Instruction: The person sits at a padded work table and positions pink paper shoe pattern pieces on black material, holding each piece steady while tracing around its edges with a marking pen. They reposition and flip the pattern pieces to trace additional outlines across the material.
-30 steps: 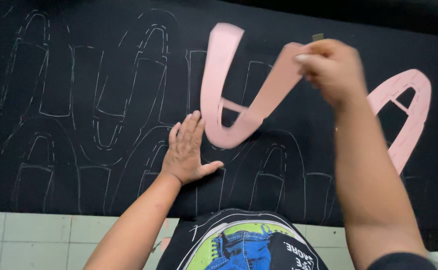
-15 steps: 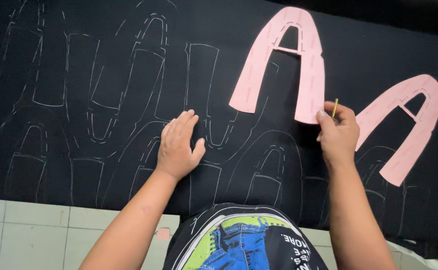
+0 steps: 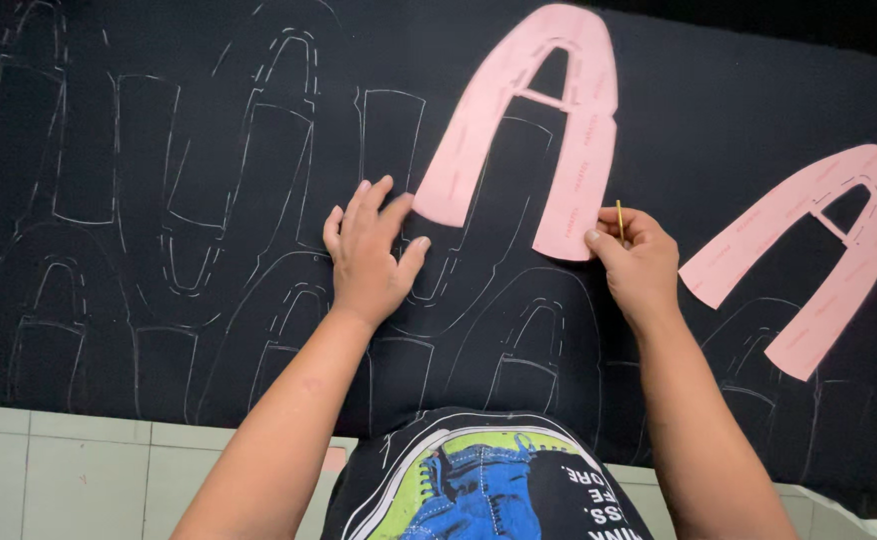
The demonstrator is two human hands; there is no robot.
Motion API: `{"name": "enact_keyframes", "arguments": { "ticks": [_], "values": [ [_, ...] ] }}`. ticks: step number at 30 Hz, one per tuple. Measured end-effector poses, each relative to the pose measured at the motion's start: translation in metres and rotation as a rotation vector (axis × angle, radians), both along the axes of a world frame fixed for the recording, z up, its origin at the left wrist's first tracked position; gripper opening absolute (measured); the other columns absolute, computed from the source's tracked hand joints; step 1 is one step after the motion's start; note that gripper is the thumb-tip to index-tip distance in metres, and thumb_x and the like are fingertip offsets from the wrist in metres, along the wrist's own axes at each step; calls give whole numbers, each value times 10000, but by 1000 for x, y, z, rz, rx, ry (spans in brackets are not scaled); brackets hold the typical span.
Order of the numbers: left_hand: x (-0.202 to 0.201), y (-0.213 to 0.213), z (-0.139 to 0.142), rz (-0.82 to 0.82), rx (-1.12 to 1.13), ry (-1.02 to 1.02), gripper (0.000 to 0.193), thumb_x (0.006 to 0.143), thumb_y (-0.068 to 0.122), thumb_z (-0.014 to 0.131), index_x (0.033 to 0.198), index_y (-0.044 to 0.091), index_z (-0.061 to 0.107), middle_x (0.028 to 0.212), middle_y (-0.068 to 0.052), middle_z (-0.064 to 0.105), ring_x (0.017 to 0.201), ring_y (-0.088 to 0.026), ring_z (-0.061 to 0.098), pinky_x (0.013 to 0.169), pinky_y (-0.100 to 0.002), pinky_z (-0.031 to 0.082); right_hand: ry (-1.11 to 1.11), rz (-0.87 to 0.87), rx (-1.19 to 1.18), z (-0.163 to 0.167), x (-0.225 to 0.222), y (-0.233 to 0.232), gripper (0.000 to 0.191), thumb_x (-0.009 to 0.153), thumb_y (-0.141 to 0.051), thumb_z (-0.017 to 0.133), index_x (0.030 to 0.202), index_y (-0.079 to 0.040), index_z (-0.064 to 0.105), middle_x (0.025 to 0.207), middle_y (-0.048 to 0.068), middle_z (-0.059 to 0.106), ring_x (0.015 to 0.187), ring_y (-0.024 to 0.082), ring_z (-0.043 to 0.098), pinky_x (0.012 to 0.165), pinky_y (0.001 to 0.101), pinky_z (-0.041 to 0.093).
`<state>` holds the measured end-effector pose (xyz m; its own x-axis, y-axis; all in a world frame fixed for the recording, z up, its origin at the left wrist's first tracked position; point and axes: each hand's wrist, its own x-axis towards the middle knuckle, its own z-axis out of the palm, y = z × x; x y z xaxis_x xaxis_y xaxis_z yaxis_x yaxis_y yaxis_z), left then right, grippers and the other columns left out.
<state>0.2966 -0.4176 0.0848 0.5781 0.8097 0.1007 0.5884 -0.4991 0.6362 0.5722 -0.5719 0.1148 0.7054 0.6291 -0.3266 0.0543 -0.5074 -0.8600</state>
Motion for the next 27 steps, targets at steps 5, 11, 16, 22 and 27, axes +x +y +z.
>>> {"name": "enact_keyframes", "arguments": {
  "ticks": [5,11,16,22,27],
  "values": [
    [-1,0,-6,32,-22,-33,468,876,296,759,1301,115,686,1545,-116,461,1499,-327,346,1220,-578,152,-36,-5,-52,7,-4,4,280,884,-80,739,1154,-8,717,971,28,727,860,69,665,799,219,535],
    [4,2,-6,90,-47,-49,303,901,221,726,1194,154,759,1502,-94,508,1476,-305,385,1219,-567,161,-74,1,-134,14,-7,9,252,882,-109,750,1108,-1,718,885,32,724,762,84,662,698,228,524],
    [4,3,-4,93,-82,-87,280,885,199,731,1160,157,766,1496,-94,517,1475,-308,387,1219,-567,164,-124,46,-183,17,-6,12,262,871,-121,751,1097,3,702,843,33,703,732,90,653,677,241,520],
    [4,2,-3,91,-84,-107,254,884,196,740,1133,155,775,1485,-89,522,1468,-312,394,1215,-568,164,-204,89,-238,20,-3,14,317,858,-137,757,1136,-3,684,840,19,712,736,78,659,687,236,525],
    [4,2,-3,89,-93,-133,241,904,195,732,1137,153,774,1493,-89,516,1466,-310,399,1216,-564,163,-194,137,-288,23,1,15,291,870,-147,751,1113,3,695,831,26,698,721,90,638,663,245,505]
  ]
}}
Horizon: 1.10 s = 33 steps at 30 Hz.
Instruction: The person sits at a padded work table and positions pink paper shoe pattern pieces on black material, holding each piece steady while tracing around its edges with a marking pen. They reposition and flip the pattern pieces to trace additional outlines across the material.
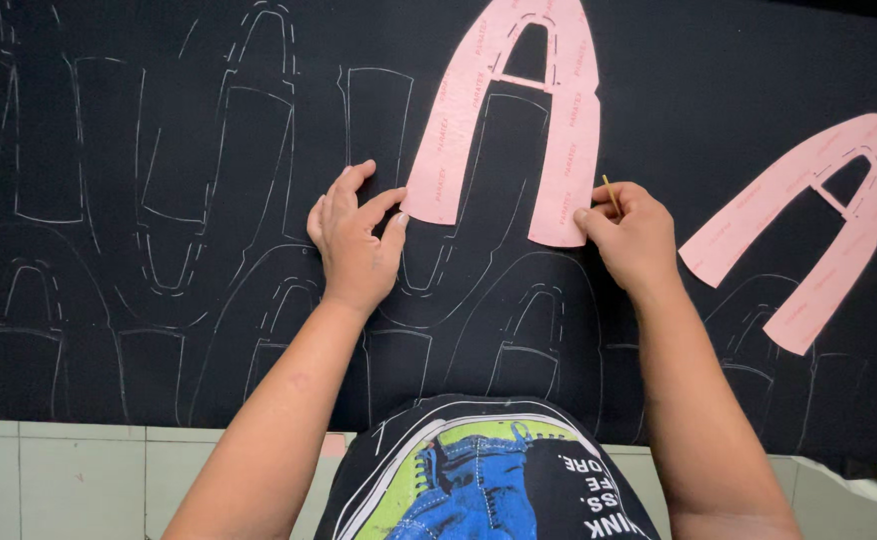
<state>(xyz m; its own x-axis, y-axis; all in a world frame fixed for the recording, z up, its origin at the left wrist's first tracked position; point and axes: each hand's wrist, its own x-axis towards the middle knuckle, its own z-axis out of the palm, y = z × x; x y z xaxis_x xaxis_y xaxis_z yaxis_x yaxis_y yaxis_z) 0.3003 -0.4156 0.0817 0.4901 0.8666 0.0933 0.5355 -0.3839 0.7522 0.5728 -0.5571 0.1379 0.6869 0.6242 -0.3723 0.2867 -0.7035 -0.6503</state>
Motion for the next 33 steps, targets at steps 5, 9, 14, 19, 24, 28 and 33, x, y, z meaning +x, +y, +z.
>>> {"name": "enact_keyframes", "arguments": {
  "ticks": [5,9,14,19,24,28,33],
  "values": [
    [1,0,1,-6,14,7,228,914,200,729,1132,149,774,1494,-91,514,1468,-318,391,1216,-561,158,13,15,-11,2,2,-1,270,866,-148,753,1084,1,697,844,23,677,723,93,619,645,244,498],
    [0,1,1,-2,6,28,216,911,182,713,1114,149,777,1481,-98,526,1463,-320,393,1215,-555,160,20,18,-3,1,2,-1,266,859,-145,754,1080,-8,699,859,15,683,736,84,627,661,233,511],
    [-2,0,-1,3,-4,18,237,929,92,626,1114,125,771,1471,-105,546,1469,-328,407,1225,-558,165,24,19,7,-2,3,-3,260,855,-142,765,1069,-9,701,850,19,682,738,82,621,668,231,505],
    [-4,0,-2,12,-2,-18,244,946,71,590,1135,99,742,1472,-94,561,1483,-314,431,1252,-537,190,26,21,2,-4,4,-3,253,853,-138,767,1056,-6,692,847,26,673,731,87,611,657,236,500],
    [-3,0,-1,2,16,-3,236,920,72,611,1086,120,772,1451,-103,559,1461,-325,421,1226,-545,177,47,22,27,-5,5,-5,254,855,-133,760,1060,-1,689,854,22,679,737,81,619,662,231,504],
    [-4,0,0,-13,28,2,234,924,78,624,1093,131,776,1468,-94,553,1477,-321,415,1238,-542,177,46,21,17,-7,5,-7,260,859,-141,762,1069,-3,694,851,16,682,739,73,624,669,226,511],
    [-2,-1,0,5,22,4,208,876,222,763,1063,132,771,1458,-91,543,1460,-320,408,1220,-552,173,52,21,30,-9,5,-7,272,866,-149,775,1077,3,696,854,25,673,733,83,609,663,239,504]
  ]
}}
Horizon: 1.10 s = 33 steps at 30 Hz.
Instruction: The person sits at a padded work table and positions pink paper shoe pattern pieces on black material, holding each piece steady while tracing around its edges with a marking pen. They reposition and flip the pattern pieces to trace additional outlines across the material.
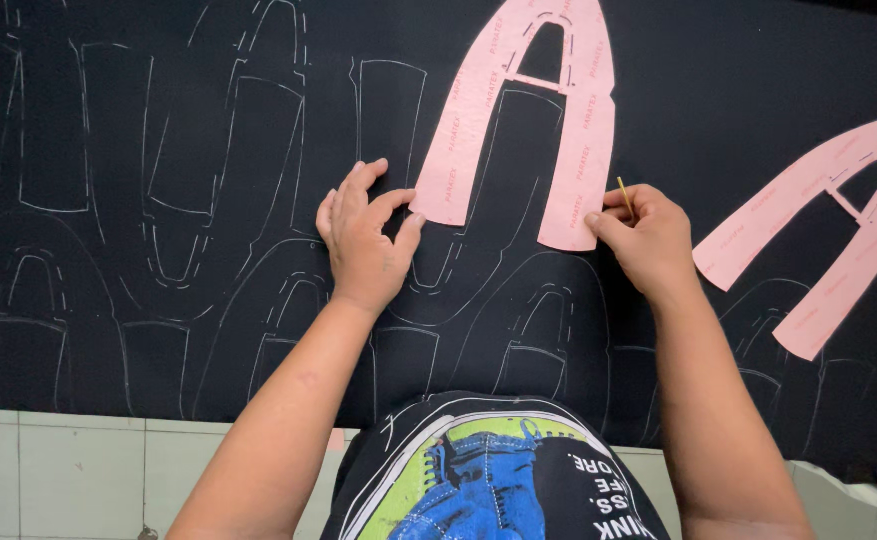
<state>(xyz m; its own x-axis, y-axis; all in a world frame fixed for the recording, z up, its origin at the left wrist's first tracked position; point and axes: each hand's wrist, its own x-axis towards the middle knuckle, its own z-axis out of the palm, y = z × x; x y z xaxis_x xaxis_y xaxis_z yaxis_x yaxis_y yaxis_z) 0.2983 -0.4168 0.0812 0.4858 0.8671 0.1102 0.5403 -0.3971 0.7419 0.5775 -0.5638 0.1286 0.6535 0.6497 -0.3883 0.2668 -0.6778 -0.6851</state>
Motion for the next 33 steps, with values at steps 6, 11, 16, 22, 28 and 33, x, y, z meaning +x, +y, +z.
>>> {"name": "enact_keyframes", "arguments": {
  "ticks": [6,11,16,22,28,33],
  "values": [
    [1,0,0,8,-5,20,230,859,249,791,1060,140,773,1467,-81,537,1470,-312,397,1221,-549,178,-63,12,-47,3,-2,2,292,862,-157,775,1095,-3,693,863,23,683,747,82,623,692,238,520],
    [0,-1,-2,-2,21,27,239,872,256,792,1083,144,776,1476,-79,535,1473,-309,397,1222,-550,181,-28,-3,-39,6,-4,4,412,860,-144,755,1236,-13,651,845,15,691,740,87,617,691,239,500],
    [-1,-1,-3,-2,20,23,241,868,255,792,1081,143,778,1477,-77,534,1472,-310,398,1221,-552,186,-58,54,-16,6,-3,4,484,858,-128,751,1304,-2,613,839,10,683,746,84,626,727,244,507],
    [-1,-1,-3,-7,26,30,236,882,258,790,1085,138,780,1477,-80,534,1474,-312,392,1220,-555,182,-23,49,-62,9,-3,6,456,868,-132,747,1286,2,623,823,25,677,744,103,632,738,259,511],
    [-1,-2,-2,-8,22,22,235,884,254,785,1088,136,780,1481,-82,535,1479,-310,390,1222,-553,177,-72,43,-116,17,-7,12,543,843,-145,753,1341,-14,580,833,38,684,766,133,654,744,286,518],
    [-2,-1,-2,-11,17,29,235,882,251,785,1087,136,780,1481,-83,535,1478,-312,390,1216,-555,177,-140,88,-172,23,-10,16,549,843,-175,746,1345,-25,581,859,66,713,808,169,694,771,310,531]
  ]
}}
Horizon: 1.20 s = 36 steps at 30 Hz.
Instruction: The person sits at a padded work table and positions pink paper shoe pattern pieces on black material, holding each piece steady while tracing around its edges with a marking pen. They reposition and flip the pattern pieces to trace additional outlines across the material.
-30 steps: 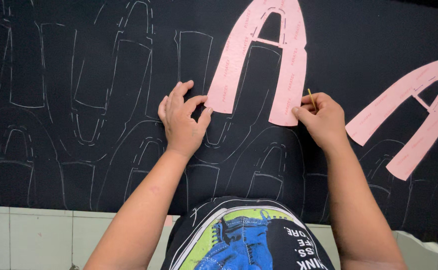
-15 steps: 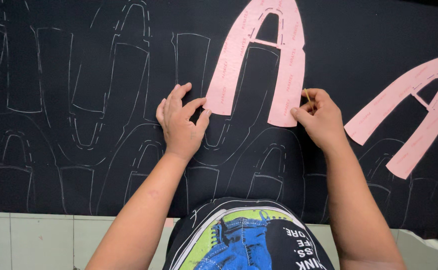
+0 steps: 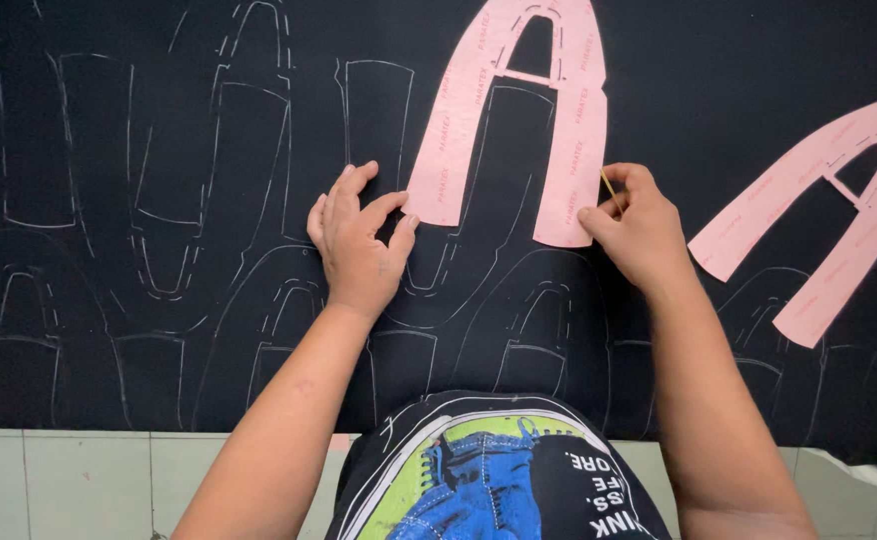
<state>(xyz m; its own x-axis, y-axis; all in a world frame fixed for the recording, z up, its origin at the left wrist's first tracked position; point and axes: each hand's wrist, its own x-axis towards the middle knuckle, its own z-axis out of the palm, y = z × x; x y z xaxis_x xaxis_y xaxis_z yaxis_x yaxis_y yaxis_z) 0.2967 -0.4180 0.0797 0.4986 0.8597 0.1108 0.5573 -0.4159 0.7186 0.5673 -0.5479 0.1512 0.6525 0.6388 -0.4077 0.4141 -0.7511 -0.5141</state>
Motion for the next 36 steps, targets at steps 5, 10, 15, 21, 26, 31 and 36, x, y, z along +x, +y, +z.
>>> {"name": "enact_keyframes", "arguments": {
  "ticks": [5,10,15,21,26,31,36],
  "values": [
    [0,-1,0,-1,8,8,233,878,249,789,1084,139,780,1482,-86,536,1478,-313,389,1217,-556,175,-31,20,-48,3,-2,1,540,855,-195,736,1349,-38,587,857,83,715,807,192,700,762,330,534],
    [0,-1,-1,3,5,3,240,875,253,791,1088,143,781,1485,-83,539,1480,-311,393,1218,-552,180,-21,-7,-40,3,-3,2,521,852,-202,738,1330,-42,607,861,82,721,802,189,705,742,325,537],
    [0,-1,0,-2,15,4,243,882,258,791,1096,141,781,1484,-86,537,1478,-312,391,1216,-554,177,-21,-10,-31,3,-2,3,513,841,-196,744,1312,-36,620,859,83,729,800,179,711,741,318,538],
    [0,0,0,1,-19,24,234,880,258,787,1088,150,787,1479,-79,534,1479,-302,383,1221,-558,167,-10,-30,-54,6,-5,5,518,845,-196,732,1324,-40,609,857,83,732,803,188,718,744,324,541],
    [0,0,0,-1,-1,40,234,880,262,790,1087,154,790,1477,-79,532,1475,-303,379,1218,-558,171,-86,-14,-137,5,-9,8,545,837,-199,736,1344,-58,591,864,82,743,823,209,732,763,344,549],
    [-1,0,0,2,0,21,233,880,254,793,1092,156,798,1476,-78,538,1475,-302,393,1216,-551,184,-80,-4,-93,4,-9,4,535,838,-214,748,1330,-70,598,865,80,744,833,217,732,769,357,546],
    [-2,0,1,2,5,6,227,876,254,794,1079,153,803,1474,-83,543,1469,-304,404,1213,-550,184,-63,-12,-78,2,-7,3,535,834,-218,757,1326,-74,606,838,74,727,806,204,718,753,349,538]
  ]
}}
